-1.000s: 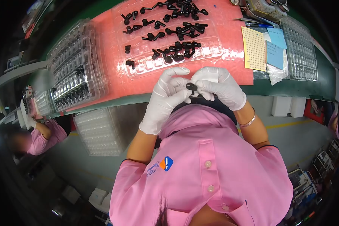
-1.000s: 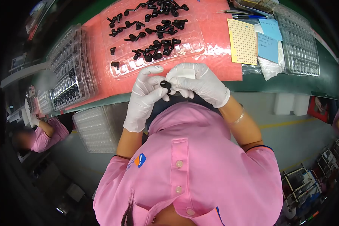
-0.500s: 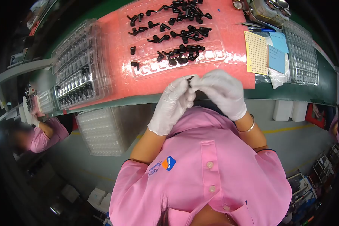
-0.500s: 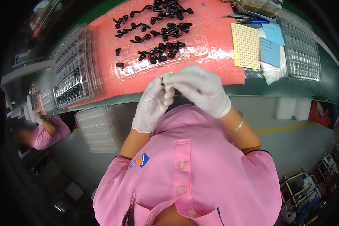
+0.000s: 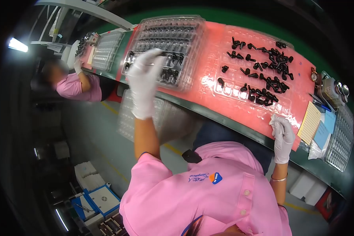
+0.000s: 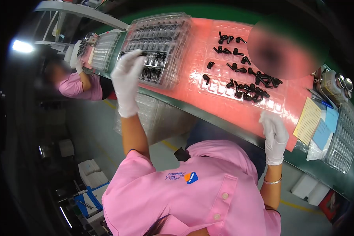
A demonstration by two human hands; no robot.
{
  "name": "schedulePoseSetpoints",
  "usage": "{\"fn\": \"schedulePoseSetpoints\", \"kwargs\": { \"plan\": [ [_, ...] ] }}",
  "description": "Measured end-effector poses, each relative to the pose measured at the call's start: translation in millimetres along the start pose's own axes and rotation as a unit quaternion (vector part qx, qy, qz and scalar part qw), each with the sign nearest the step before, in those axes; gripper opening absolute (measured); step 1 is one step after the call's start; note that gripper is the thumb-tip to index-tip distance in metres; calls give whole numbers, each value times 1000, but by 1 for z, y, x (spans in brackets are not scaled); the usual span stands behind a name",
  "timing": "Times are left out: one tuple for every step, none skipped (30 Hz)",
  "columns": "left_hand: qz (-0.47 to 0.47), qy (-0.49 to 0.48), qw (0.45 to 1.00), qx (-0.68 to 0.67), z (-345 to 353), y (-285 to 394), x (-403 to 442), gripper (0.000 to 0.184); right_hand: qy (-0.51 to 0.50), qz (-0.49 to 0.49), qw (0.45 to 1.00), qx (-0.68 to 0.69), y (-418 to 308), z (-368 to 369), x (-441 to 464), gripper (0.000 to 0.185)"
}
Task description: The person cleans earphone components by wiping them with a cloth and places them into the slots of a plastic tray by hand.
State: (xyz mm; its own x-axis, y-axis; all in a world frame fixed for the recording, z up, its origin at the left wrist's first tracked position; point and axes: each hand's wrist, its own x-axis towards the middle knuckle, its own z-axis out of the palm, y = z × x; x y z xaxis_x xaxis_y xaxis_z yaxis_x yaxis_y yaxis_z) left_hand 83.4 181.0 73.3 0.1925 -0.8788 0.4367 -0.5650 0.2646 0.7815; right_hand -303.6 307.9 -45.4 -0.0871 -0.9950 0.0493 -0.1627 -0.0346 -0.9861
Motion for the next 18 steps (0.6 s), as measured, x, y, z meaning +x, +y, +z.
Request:
{"fn": "schedulePoseSetpoints", "kwargs": {
  "plan": [
    [69,34,991,105,-21,-26,20,21,-13,-20,1000,-19,2,0,0,15],
    [64,41,985,157,-40,-47,36,21,-11,-22,1000,-19,2,0,0,15],
    [59,49,975,209,-54,-61,48,20,-9,-32,999,-26,2,1,1,15],
    [61,50,975,208,-65,-75,55,20,-8,-42,999,-33,2,3,2,15],
    [13,28,970,239,-72,-84,63,20,-6,-52,998,-40,2,4,3,14],
    [-36,6,962,270,-77,-90,69,20,-3,-54,998,-40,2,6,4,14],
    [-86,-17,950,299,-83,-96,72,20,-5,-54,998,-29,1,6,4,15],
    [-85,-18,951,297,-88,-96,75,20,-6,-55,998,-19,1,7,4,15],
    [-62,-32,941,330,-90,-98,76,20,-5,-55,998,-10,1,6,3,16],
    [-38,-50,931,360,-88,-97,76,20,2,-52,999,-16,0,5,1,16],
    [-12,-70,920,386,-81,-97,76,20,-6,-41,999,-21,-1,4,1,16],
    [-7,-77,924,375,-75,-96,75,20,-12,-30,999,-27,-2,4,2,16],
    [14,-69,892,447,-71,-84,72,20,-18,-19,999,-32,-3,3,3,16],
    [36,-57,854,516,-66,-71,69,20,-6,-16,999,-41,-3,3,2,16],
    [43,-63,860,505,-54,-53,64,20,3,-5,1000,-11,-2,5,2,15],
    [101,-37,891,441,-37,-35,54,20,11,5,1000,20,-1,6,2,15],
    [156,-8,915,372,-17,-16,45,20,18,14,998,51,-1,6,2,15],
    [159,-37,946,279,7,4,35,20,28,15,999,44,-3,5,2,15]
  ]
}}
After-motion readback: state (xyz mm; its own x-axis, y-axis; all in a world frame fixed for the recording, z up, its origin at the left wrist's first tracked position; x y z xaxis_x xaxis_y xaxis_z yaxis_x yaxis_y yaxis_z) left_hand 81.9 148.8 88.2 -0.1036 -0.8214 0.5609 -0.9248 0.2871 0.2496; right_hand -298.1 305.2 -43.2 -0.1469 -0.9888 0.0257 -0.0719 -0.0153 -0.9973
